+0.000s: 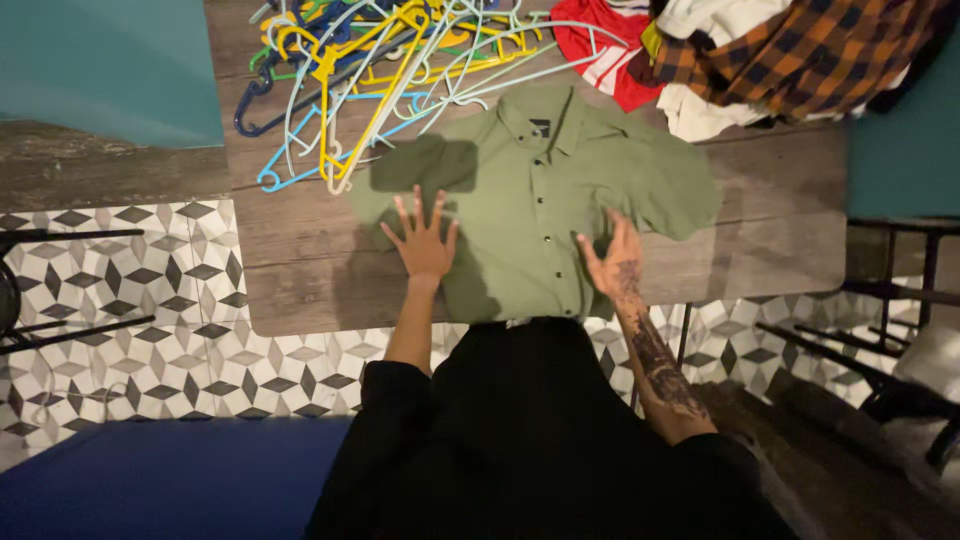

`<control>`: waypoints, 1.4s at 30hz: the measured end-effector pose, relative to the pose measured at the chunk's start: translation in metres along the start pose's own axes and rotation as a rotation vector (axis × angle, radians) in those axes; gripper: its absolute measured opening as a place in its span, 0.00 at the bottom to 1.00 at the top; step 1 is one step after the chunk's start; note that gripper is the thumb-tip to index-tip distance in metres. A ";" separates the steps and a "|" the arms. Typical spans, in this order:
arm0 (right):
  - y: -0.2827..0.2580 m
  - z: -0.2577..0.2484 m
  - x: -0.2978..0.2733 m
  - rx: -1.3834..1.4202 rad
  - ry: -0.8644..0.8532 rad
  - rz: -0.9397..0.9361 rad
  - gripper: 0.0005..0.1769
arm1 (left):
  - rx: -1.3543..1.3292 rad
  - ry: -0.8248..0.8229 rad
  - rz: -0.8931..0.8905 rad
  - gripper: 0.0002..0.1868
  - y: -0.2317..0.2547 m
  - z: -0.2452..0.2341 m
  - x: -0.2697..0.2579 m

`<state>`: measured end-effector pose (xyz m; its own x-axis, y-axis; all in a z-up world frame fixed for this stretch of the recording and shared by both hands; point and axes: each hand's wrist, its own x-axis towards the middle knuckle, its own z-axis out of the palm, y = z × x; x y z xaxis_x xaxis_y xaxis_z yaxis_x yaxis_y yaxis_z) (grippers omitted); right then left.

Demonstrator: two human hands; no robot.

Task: The person lays a patterned shirt on a table, smooths it, places a hanger inside, and hangs it on a clothing rack. The person repeats the process with a green shirt, smoothing and hanging it on the rack.

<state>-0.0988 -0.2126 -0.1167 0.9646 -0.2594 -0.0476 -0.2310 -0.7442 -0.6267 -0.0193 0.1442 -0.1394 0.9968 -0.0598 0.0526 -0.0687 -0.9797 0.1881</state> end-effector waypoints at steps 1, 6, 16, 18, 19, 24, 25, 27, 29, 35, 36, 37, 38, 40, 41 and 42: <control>0.000 -0.001 0.000 0.043 0.048 0.046 0.42 | -0.019 -0.015 -0.015 0.34 -0.008 -0.003 0.003; 0.007 -0.013 0.024 -0.077 0.271 0.073 0.41 | -0.027 -0.095 -0.059 0.34 -0.015 -0.008 0.014; 0.035 -0.008 0.085 -0.317 -0.209 0.268 0.61 | -0.009 -0.067 -0.013 0.35 -0.018 -0.003 0.010; 0.049 -0.010 0.089 -0.419 -0.242 0.234 0.63 | -0.012 -0.070 -0.021 0.35 -0.014 -0.009 0.010; 0.057 -0.014 0.095 -0.414 -0.239 0.265 0.62 | -0.033 -0.068 -0.022 0.36 -0.011 -0.013 0.008; 0.080 -0.030 0.122 -0.324 -0.213 0.382 0.66 | -0.088 -0.170 -0.083 0.40 0.015 -0.044 0.004; 0.076 -0.025 0.126 -0.362 -0.136 0.345 0.65 | -0.070 -0.231 -0.151 0.42 0.022 -0.049 0.010; 0.066 -0.014 0.126 -0.440 0.018 0.272 0.64 | -0.040 -0.355 -0.284 0.46 0.039 -0.051 0.025; 0.051 -0.002 0.127 -0.349 -0.121 0.344 0.64 | -0.084 -0.289 -0.306 0.46 0.055 -0.046 0.043; 0.023 0.011 0.111 -0.365 -0.073 0.283 0.59 | -0.394 0.203 0.063 0.38 0.086 -0.011 0.097; 0.021 0.011 0.110 -0.357 -0.073 0.281 0.58 | -0.466 0.189 0.078 0.37 0.089 -0.004 0.103; 0.020 0.011 0.109 -0.364 -0.058 0.281 0.58 | -0.428 0.154 0.043 0.36 0.091 0.001 0.109; 0.019 0.012 0.109 -0.370 -0.043 0.281 0.57 | -0.390 0.118 0.008 0.36 0.093 0.006 0.114; 0.020 0.014 0.111 -0.389 0.001 0.261 0.55 | -0.343 0.047 -0.057 0.35 0.097 0.019 0.128; 0.020 0.017 0.109 -0.400 0.026 0.242 0.54 | -0.330 0.009 -0.088 0.36 0.095 0.025 0.133; 0.020 0.019 0.107 -0.410 0.051 0.223 0.54 | -0.317 -0.029 -0.119 0.37 0.092 0.030 0.137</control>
<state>0.0019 -0.2439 -0.1492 0.8807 -0.4626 -0.1015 -0.4728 -0.8462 -0.2458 0.1123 0.0397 -0.1445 0.9990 0.0412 -0.0153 0.0434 -0.8722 0.4872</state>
